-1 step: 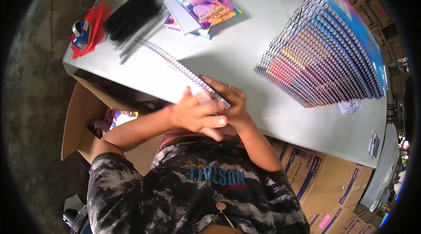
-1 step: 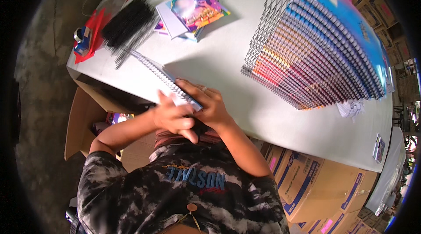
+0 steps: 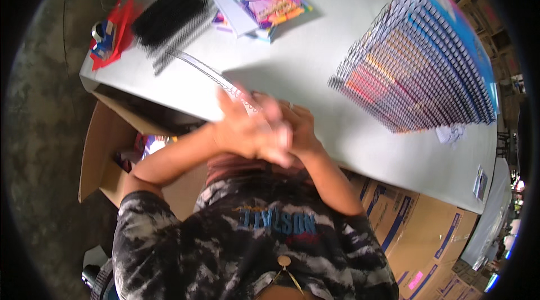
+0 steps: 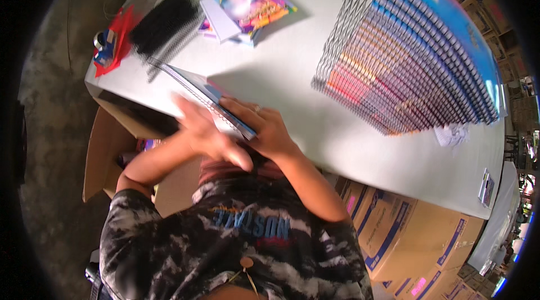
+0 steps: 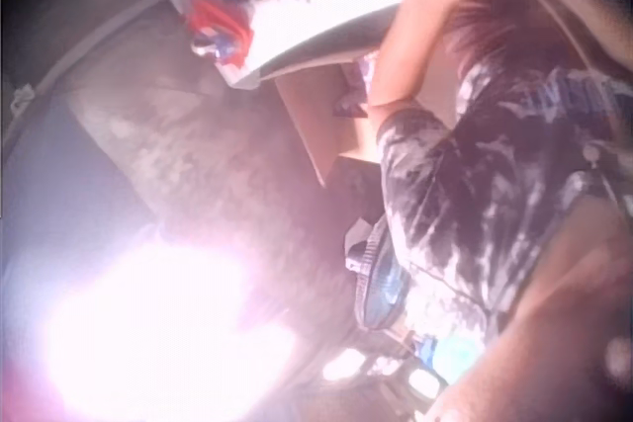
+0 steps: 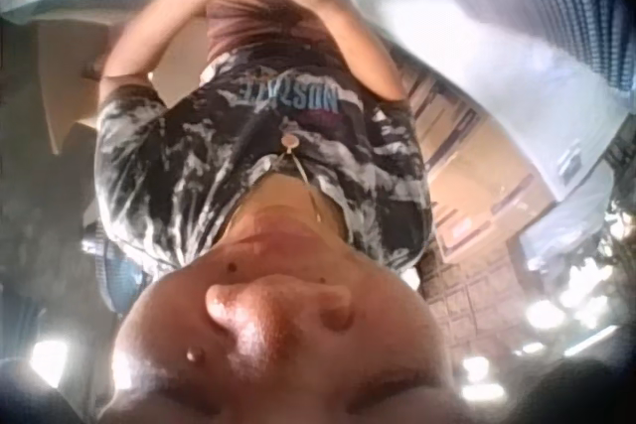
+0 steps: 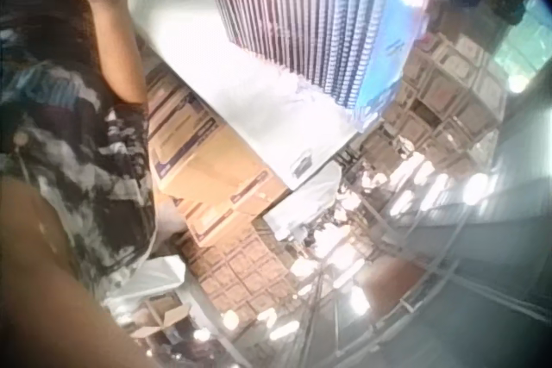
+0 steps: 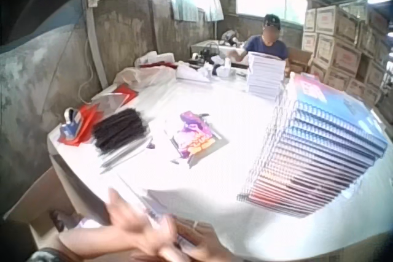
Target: The person repeatedly picks up a notebook cover and a loose spiral binding, inserts the spiral into the cover holes, and places the assembled notebook onto a growing stack. The person handles multiple identical notebooks one at a time.
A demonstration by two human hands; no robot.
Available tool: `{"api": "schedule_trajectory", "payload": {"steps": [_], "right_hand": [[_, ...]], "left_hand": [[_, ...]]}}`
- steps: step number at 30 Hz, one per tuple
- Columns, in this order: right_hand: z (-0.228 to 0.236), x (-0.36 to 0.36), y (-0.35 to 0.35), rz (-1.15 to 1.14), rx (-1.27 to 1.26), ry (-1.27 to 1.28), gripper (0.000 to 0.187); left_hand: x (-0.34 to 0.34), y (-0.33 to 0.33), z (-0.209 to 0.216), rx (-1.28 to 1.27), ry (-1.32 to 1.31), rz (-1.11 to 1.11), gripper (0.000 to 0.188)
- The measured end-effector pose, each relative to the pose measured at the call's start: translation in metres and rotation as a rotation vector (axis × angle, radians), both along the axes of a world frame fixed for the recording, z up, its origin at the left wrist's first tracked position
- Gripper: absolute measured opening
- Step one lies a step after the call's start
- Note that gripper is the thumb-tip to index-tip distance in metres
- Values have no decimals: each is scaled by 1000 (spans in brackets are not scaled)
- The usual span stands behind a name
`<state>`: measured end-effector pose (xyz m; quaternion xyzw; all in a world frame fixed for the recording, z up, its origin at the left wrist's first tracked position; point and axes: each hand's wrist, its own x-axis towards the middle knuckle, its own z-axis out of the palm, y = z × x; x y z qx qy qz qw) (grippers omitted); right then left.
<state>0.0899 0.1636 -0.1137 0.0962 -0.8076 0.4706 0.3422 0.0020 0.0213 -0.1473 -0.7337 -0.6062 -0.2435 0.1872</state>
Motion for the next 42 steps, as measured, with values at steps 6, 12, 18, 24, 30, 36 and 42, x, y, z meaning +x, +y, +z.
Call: {"api": "schedule_trajectory", "payload": {"steps": [6,12,18,24,30,36,42], "right_hand": [[-7,-8,-3,-177,-62,72,45],[56,-6,-17,33,148,102,76],[95,-27,13,34,-190,-380,15],[93,-29,0,-58,-501,-269,18],[98,-18,-4,-311,-186,-51,21],[174,68,64,-828,-3,651,36],[165,119,176,-1103,-294,414,48]], "left_hand": [[3,14,-3,199,-105,38,89],[24,-11,127,27,-779,189,52],[-34,-2,127,134,-1642,184,16],[-51,6,142,-34,-1533,-23,9],[-66,24,164,-173,-1102,-53,19],[-28,29,258,226,-337,163,20],[-25,168,308,590,-606,109,29]]}}
